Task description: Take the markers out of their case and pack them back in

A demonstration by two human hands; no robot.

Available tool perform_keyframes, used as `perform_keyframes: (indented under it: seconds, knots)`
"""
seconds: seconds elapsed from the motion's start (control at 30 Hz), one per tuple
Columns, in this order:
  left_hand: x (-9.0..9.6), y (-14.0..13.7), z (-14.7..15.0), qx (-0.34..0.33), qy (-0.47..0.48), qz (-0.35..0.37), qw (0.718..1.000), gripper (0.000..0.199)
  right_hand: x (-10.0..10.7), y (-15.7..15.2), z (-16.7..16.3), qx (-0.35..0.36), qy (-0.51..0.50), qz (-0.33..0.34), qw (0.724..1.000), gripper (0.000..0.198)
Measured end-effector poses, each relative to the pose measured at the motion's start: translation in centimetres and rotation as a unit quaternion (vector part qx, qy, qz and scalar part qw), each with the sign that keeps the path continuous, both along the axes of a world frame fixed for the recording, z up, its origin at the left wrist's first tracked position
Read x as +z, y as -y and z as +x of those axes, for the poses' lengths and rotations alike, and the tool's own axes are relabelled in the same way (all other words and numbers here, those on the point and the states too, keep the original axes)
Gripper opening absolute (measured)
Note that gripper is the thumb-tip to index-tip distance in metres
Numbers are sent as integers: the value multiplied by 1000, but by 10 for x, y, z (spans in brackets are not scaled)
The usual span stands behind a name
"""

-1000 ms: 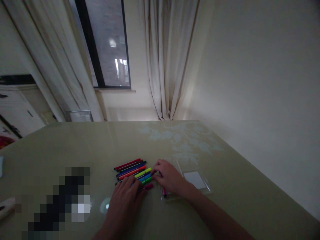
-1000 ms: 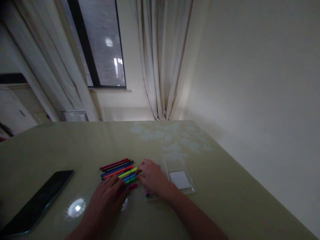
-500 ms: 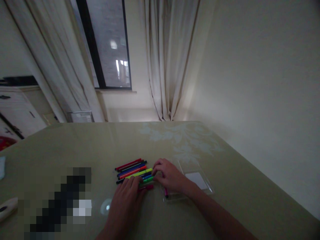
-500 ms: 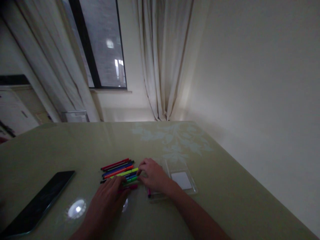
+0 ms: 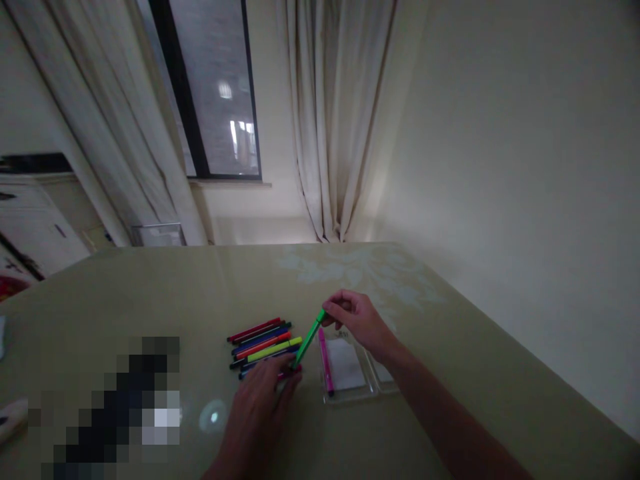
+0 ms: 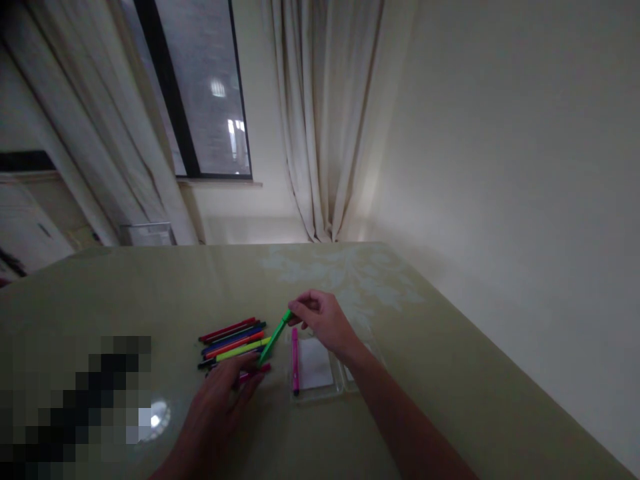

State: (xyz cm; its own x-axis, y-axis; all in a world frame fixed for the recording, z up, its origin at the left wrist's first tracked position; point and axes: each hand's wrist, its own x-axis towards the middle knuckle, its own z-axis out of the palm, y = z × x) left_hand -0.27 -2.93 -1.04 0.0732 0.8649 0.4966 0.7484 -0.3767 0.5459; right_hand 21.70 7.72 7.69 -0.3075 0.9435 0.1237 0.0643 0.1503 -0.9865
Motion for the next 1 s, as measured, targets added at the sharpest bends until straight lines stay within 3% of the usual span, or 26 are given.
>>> perform_keyframes:
  seconds: [0.23, 0.47, 0.87, 1.0]
  knots:
    - [9, 4, 7, -8, 72, -89, 993, 29, 4, 10, -10, -21, -10, -8, 1000, 37]
    - [15, 7, 11, -52, 130, -156, 978, 38, 4, 11, -14, -25, -23, 14, 999, 35]
    - [19, 13, 21, -149, 254, -201, 934, 41, 7, 19, -14, 53, -46, -81, 994, 41]
    - [15, 14, 22, -155, 233, -184, 942, 38, 3, 16, -15, 70, -38, -81, 994, 41]
